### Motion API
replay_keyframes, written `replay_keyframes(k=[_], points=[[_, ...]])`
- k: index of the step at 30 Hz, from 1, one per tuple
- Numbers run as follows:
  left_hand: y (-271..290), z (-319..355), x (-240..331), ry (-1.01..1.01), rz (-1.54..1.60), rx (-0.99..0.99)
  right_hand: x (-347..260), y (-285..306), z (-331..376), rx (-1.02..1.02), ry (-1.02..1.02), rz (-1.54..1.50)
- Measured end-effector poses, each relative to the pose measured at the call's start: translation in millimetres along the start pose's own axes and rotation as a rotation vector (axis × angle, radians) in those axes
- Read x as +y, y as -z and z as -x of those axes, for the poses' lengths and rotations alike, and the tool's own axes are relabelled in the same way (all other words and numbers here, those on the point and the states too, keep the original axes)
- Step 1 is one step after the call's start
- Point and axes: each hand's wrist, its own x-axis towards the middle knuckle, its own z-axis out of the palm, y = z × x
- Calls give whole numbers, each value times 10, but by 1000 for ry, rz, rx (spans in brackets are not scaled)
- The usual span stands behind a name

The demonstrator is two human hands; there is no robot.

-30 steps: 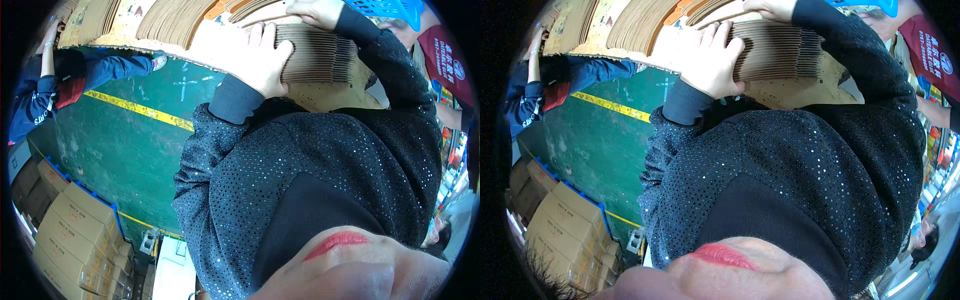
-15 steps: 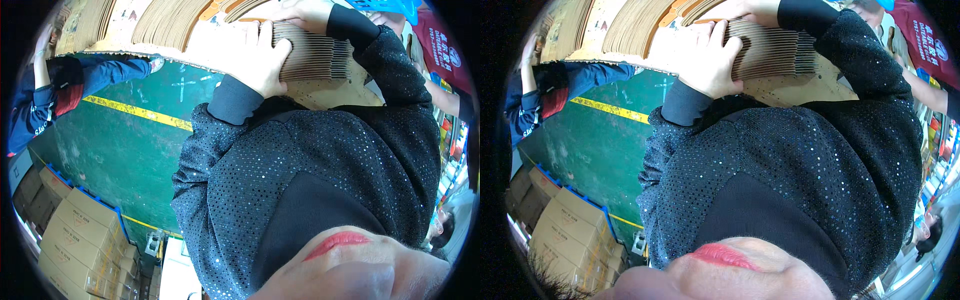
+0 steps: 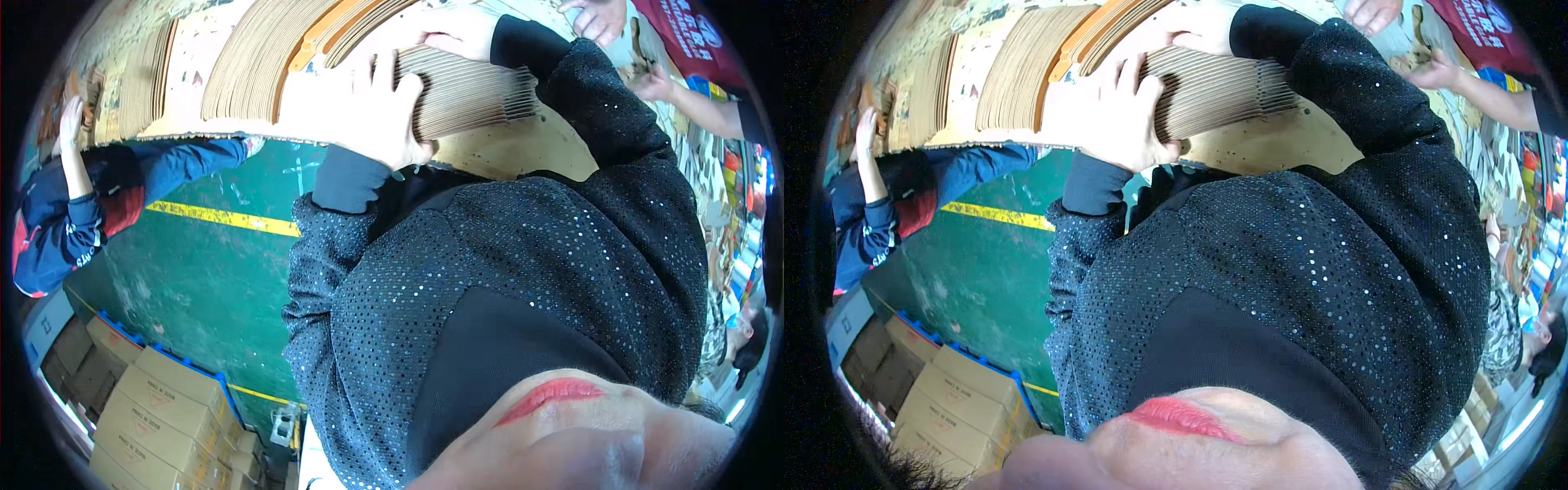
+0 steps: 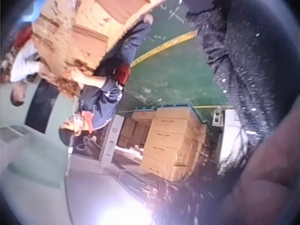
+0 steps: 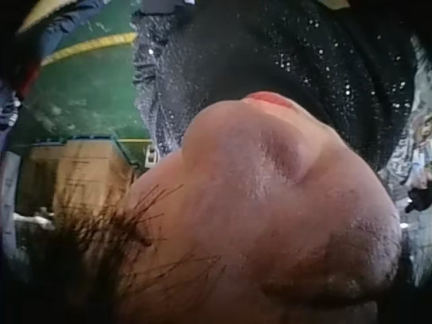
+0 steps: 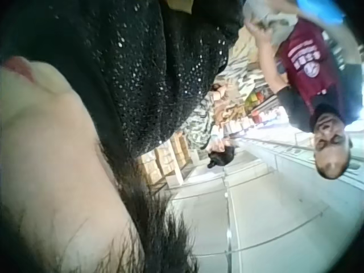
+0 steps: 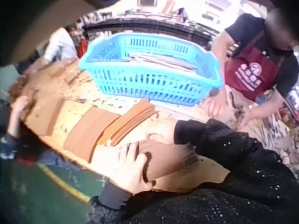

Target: The person aligns and arranges stacks of curved strips on the table by hand.

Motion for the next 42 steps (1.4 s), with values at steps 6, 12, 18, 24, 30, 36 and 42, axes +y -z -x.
replay_keyframes(k=[6, 12, 18, 24, 30, 36, 42], points=[[67, -24, 18, 35, 22, -76, 343, 270, 288, 227, -434, 149], [91, -42, 37, 69, 24, -157, 481, 293, 438, 112, -762, 396], [74, -28, 18, 57, 29, -134, 339, 504, 396, 109, -519, 419], [51, -32, 9, 53, -3, -117, 43, 229, -20, 98, 135, 374], [12, 17, 12, 34, -37, -30, 7, 86, -124, 46, 149, 134], [20, 38, 30, 53, -67, -35, -29, 130, -188, -48, 96, 33], [25, 31, 8, 32, -51, -25, -86, 242, -177, -105, 138, -11]])
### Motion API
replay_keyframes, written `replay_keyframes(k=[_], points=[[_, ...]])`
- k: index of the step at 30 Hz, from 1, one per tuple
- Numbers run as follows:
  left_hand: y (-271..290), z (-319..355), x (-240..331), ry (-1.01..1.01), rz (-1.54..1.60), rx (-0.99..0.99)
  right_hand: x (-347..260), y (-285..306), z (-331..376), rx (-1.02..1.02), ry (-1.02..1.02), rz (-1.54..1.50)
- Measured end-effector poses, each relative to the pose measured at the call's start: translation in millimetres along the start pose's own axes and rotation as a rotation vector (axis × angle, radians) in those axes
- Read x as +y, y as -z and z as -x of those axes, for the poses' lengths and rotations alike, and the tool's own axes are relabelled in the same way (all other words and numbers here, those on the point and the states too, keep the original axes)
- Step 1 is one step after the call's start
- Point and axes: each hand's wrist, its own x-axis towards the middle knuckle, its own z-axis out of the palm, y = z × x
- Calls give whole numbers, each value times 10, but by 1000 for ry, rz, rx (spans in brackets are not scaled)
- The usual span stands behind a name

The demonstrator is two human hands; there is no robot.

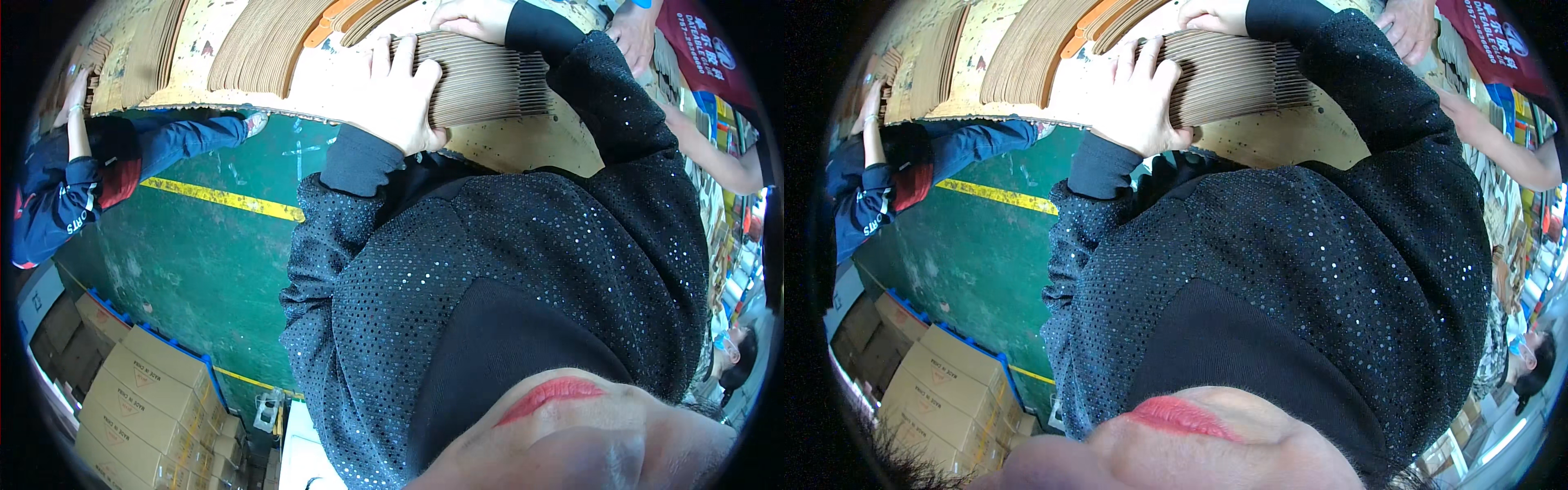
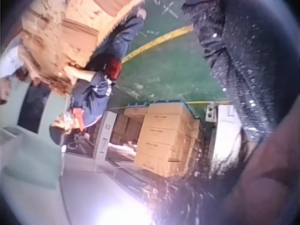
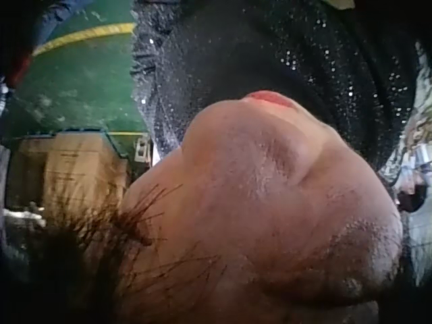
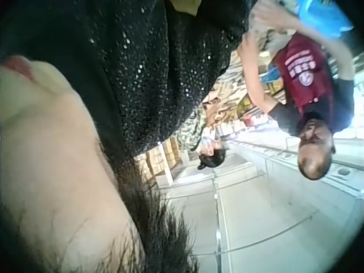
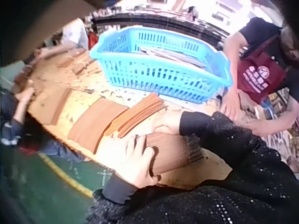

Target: The person aligns and arranges stacks of curved strips on the table by hand.

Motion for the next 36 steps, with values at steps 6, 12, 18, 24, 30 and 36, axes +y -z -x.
replay_keyframes(k=[6, 12, 18, 24, 30, 36], points=[[29, -37, -6, -27, -43, 20, 20, -69, 57, -16, -96, -223], [5, -59, -58, -51, 12, -9, 92, -238, 89, 42, -127, -229], [31, -54, -28, -38, -45, -23, 245, -85, -65, 362, -152, 64], [30, -59, -47, -38, -49, -35, 314, -139, -166, 457, -19, 352], [28, -36, -18, -4, -15, -25, 120, 139, 119, 78, -156, 237], [22, -24, -3, 5, 5, -22, -2, 207, 51, 9, -83, -44]])
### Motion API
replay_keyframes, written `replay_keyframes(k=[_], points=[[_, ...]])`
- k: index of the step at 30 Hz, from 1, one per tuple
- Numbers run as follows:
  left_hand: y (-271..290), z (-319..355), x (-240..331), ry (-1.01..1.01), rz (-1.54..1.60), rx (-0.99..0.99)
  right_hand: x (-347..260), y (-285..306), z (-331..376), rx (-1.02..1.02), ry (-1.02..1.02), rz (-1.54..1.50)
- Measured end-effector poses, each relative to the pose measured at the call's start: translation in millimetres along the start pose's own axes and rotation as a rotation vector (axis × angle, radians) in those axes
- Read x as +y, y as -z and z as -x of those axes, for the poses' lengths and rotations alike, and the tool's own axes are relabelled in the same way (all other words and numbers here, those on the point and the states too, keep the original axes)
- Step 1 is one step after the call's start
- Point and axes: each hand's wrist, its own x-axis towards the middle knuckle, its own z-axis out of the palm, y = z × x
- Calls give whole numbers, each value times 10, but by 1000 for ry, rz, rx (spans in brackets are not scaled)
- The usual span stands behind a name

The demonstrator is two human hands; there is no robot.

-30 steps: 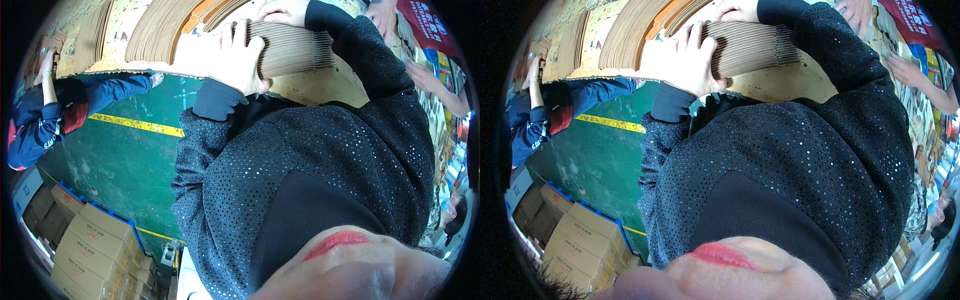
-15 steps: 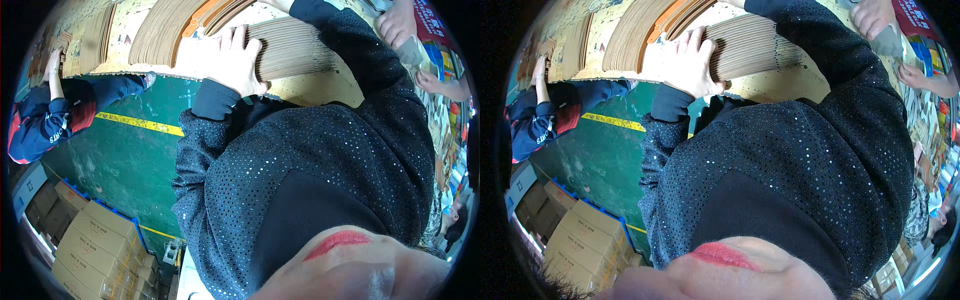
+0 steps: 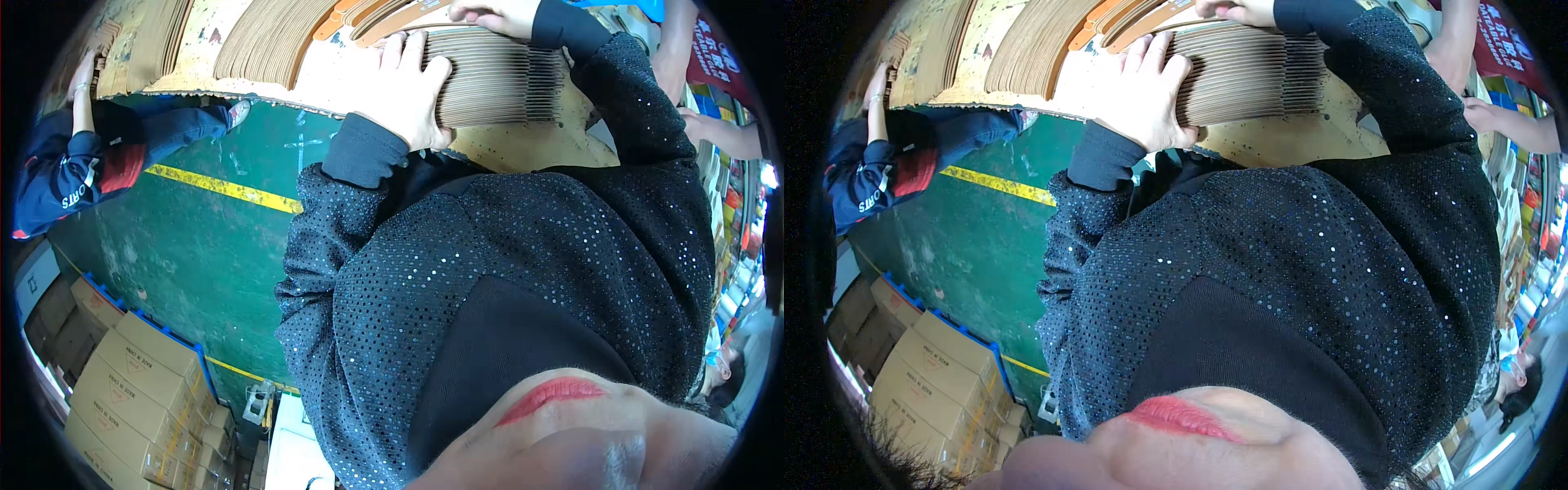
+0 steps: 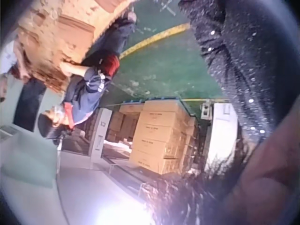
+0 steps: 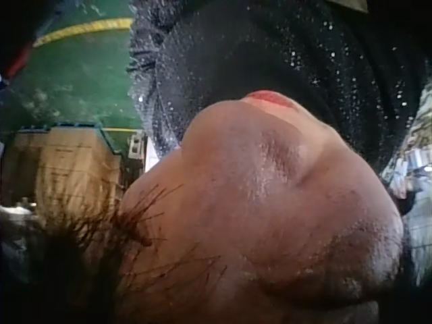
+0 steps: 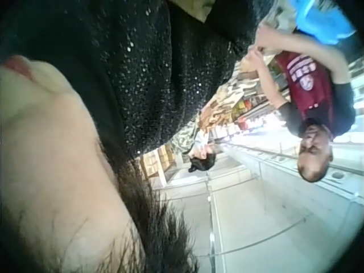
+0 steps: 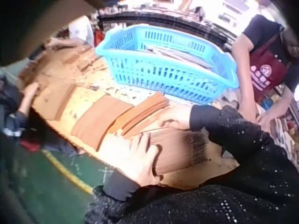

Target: The person aligns and arranges stacks of curved strips on the table by hand.

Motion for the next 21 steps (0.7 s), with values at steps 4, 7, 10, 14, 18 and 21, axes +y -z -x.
replay_keyframes(k=[4, 7, 10, 14, 18, 21], points=[[-8, 12, 29, 1, -5, 31, -140, 2, -113, -69, 108, 72], [-15, 23, 35, 13, -28, 36, -198, -6, -138, -84, 89, 19], [0, -2, 29, 15, -5, 15, -143, -67, -170, -86, 115, 1], [-29, -2, 19, 5, 9, 26, -118, -109, -237, -73, 119, -10], [-27, 25, 21, 7, -19, 23, -136, -157, -253, -31, 126, -18], [-24, 22, 13, 3, -12, 19, -142, -151, -262, -136, -73, -118]])
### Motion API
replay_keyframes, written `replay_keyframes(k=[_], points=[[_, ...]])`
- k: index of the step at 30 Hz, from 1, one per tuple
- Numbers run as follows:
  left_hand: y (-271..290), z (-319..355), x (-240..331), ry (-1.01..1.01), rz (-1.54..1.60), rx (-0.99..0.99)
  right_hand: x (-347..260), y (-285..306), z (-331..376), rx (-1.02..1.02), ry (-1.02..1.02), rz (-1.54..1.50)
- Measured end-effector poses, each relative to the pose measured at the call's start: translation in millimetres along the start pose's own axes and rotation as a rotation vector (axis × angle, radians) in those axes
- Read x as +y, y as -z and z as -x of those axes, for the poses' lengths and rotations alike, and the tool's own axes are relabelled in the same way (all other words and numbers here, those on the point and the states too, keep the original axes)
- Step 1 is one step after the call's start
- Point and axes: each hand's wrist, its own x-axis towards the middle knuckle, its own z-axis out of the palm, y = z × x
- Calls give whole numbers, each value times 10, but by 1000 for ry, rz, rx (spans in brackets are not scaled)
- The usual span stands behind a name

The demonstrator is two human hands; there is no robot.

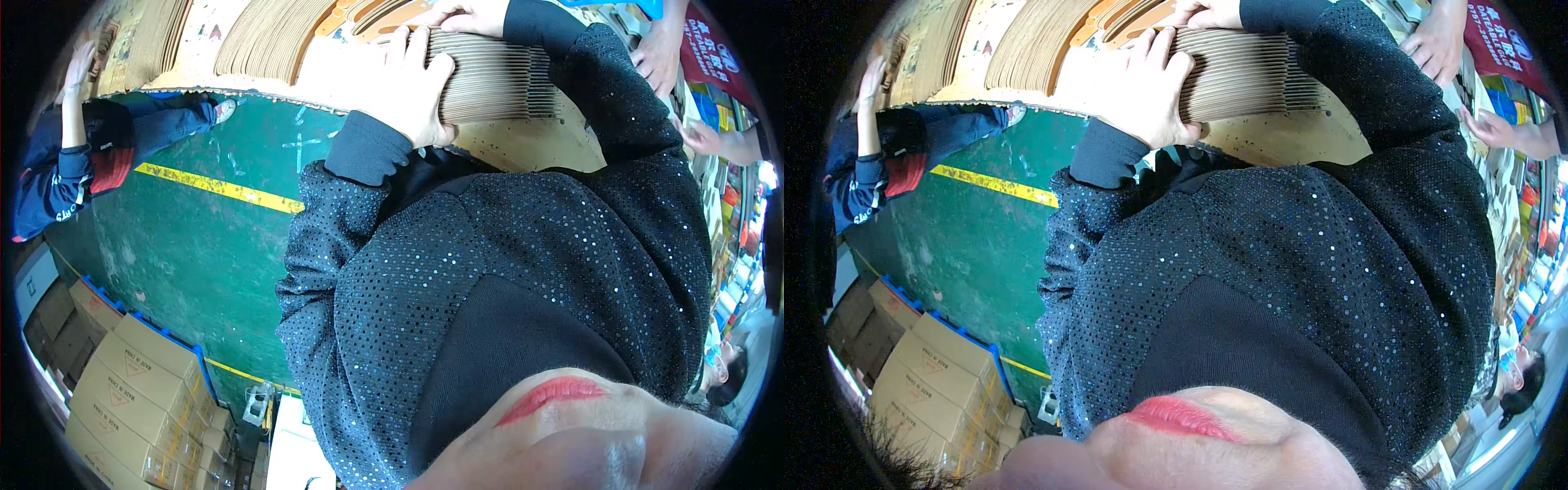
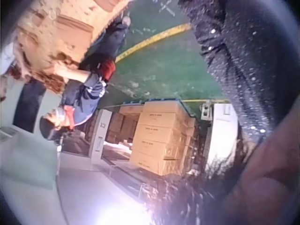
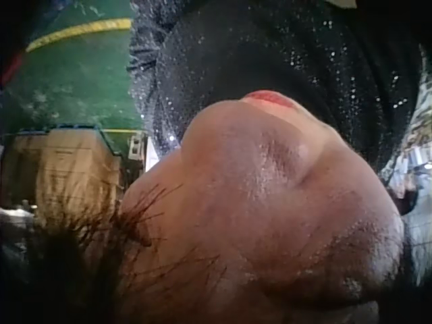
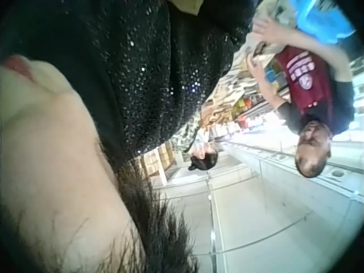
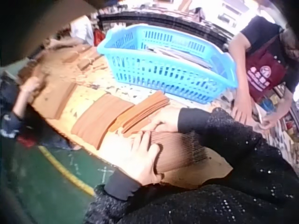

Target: The person aligns and arranges stacks of curved strips on the table by hand.

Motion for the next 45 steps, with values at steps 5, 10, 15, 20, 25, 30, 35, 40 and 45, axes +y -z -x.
replay_keyframes(k=[5, 10, 15, 20, 25, 30, 35, 40, 45], points=[[-10, -7, -39, -27, 50, 5, 28, -11, -71, 82, -35, 106], [5, -18, -55, -34, 49, 18, 108, -86, -131, 85, -6, 2], [22, -41, -81, -80, 42, 96, 140, -72, -104, 70, 33, -1], [51, -77, -98, -49, 54, -28, 256, -179, -145, 147, 132, 18], [38, -68, -81, -38, 60, -29, 227, -209, -211, 331, 14, 291], [44, -96, -65, -43, 68, -59, 227, -190, -357, 423, -65, 358], [61, -86, -57, -45, 41, -65, 266, -239, -404, 317, -18, 561], [52, -95, -54, -50, 40, -75, 161, -256, -289, 376, 144, 835], [68, -105, -49, -40, 25, -89, 240, -236, -365, 482, 168, 695]])
